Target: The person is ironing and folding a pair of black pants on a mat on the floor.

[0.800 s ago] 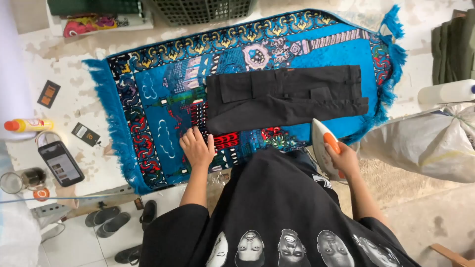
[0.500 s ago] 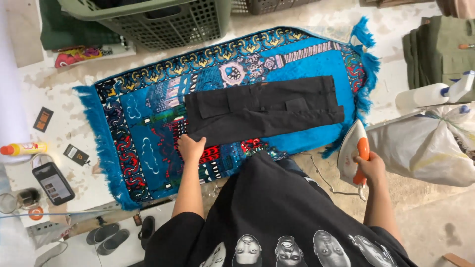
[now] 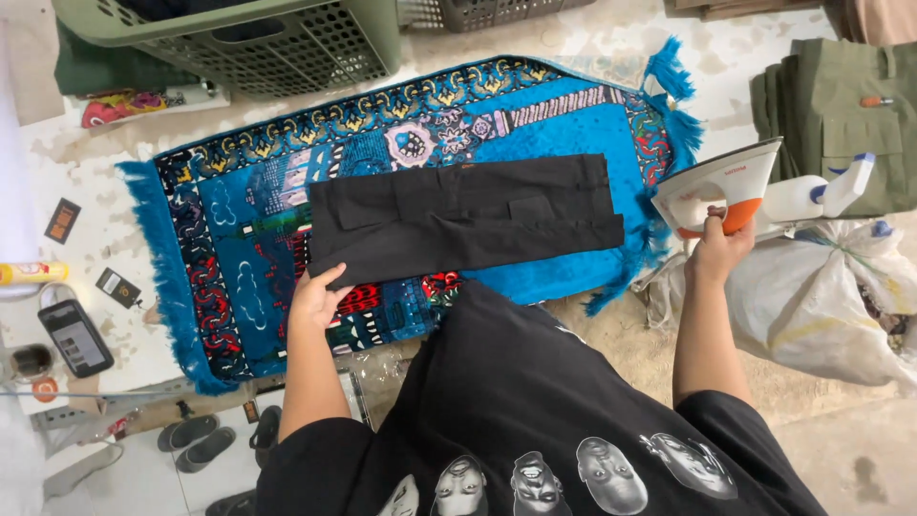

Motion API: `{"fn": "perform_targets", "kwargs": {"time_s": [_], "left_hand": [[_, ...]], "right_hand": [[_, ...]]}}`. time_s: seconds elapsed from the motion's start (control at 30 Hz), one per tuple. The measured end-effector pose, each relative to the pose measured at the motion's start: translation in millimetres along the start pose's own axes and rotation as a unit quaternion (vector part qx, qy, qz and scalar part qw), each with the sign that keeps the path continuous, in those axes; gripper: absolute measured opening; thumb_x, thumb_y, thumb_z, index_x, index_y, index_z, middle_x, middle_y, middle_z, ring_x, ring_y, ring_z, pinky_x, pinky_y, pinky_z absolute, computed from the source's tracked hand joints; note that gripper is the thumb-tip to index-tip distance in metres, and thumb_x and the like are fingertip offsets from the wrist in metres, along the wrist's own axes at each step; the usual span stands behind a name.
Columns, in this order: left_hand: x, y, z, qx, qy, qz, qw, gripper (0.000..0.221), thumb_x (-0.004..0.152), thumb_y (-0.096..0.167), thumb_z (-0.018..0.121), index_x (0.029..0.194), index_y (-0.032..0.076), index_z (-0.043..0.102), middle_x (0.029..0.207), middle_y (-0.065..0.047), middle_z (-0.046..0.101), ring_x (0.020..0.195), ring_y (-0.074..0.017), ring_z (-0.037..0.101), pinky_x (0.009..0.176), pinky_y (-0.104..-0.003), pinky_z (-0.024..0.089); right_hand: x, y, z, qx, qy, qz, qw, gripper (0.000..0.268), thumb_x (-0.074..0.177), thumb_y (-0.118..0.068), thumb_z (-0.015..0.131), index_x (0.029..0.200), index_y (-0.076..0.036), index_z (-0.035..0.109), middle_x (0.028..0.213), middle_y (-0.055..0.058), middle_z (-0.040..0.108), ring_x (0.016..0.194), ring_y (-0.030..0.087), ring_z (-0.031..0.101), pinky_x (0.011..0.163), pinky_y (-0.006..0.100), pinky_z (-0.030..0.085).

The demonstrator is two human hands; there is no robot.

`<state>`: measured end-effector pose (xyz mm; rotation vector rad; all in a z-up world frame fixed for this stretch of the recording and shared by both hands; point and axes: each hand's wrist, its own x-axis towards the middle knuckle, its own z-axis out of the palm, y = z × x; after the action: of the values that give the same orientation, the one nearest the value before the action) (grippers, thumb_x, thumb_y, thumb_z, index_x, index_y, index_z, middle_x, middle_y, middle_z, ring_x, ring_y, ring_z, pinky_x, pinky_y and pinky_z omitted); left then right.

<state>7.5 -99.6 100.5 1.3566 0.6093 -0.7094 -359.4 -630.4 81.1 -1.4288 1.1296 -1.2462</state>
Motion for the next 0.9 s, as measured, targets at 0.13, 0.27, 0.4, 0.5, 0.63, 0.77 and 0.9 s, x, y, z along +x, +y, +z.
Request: {"fn": "perform_targets", "kwargs": {"time_s": [0.13,0.27,0.4,0.5,0.63,0.77,0.9], "left_hand": [[-19,-13,16,-0.082,0.017,0.005,0.996,0.073,0.081,0.000,0.071,0.149,0.015,0.049,0.151,-0.006,0.057,0.143,-0.0350,0.050,0.116,-0.065,0.037],[-23,-37,23,-0.184,0.033,0.091,0.978,0.063,0.075,-0.003,0.076,0.135,0.011,0.061,0.135,-0.013,0.066,0.126,-0.0361,0.061,0.099,-0.053,0.052],[-32,-39,36,-0.215,0.035,0.115,0.969,0.058,0.077,0.001,0.079,0.132,0.003,0.063,0.131,-0.018,0.068,0.123,-0.0380,0.064,0.097,-0.052,0.057],[-40,-37,41,-0.214,0.036,0.100,0.971,0.060,0.076,0.004,0.079,0.134,0.002,0.062,0.133,-0.016,0.067,0.126,-0.0370,0.062,0.101,-0.051,0.056],[-59,-31,52,-0.172,0.057,0.096,0.979,0.055,0.071,0.008,0.083,0.124,0.005,0.067,0.125,-0.010,0.072,0.120,-0.0324,0.066,0.096,-0.047,0.054],[-90,-26,74,-0.034,0.051,0.112,0.992,0.044,0.073,0.019,0.083,0.113,0.004,0.074,0.110,-0.008,0.076,0.105,-0.0253,0.070,0.088,-0.040,0.052],[-137,-17,126,0.066,0.056,0.259,0.962,0.034,0.072,0.014,0.095,0.103,0.011,0.083,0.083,-0.005,0.076,0.082,-0.0076,0.063,0.069,-0.026,0.055]], "right_hand": [[24,49,0,-0.029,0.042,0.060,0.997,0.023,0.086,-0.004,0.062,0.108,-0.009,0.065,0.088,0.002,0.058,0.074,0.013,0.056,0.045,0.028,0.055],[33,82,-21,0.054,0.058,0.022,0.997,0.047,0.093,0.006,0.065,0.139,-0.003,0.056,0.115,0.014,0.072,0.097,0.022,0.073,0.071,0.036,0.067],[21,90,-42,0.092,-0.010,0.042,0.995,0.054,0.101,0.011,0.054,0.151,-0.007,0.046,0.138,0.021,0.068,0.115,0.025,0.074,0.086,0.049,0.077],[9,66,-38,0.048,-0.041,0.058,0.996,0.046,0.099,0.006,0.051,0.143,-0.006,0.044,0.121,0.016,0.069,0.116,0.021,0.071,0.088,0.047,0.077],[0,67,-38,0.005,-0.062,-0.033,0.998,0.041,0.097,0.015,0.063,0.129,0.002,0.043,0.123,0.021,0.052,0.109,0.035,0.062,0.088,0.052,0.076],[-52,73,-43,-0.190,0.058,-0.097,0.975,0.067,0.092,0.007,0.084,0.140,0.001,0.037,0.129,0.024,0.050,0.116,0.036,0.057,0.102,0.047,0.048],[-123,67,-25,-0.382,-0.103,-0.277,0.876,0.079,0.082,-0.006,0.090,0.150,0.006,0.050,0.143,0.031,0.050,0.134,0.048,0.048,0.115,0.057,0.032]]}}
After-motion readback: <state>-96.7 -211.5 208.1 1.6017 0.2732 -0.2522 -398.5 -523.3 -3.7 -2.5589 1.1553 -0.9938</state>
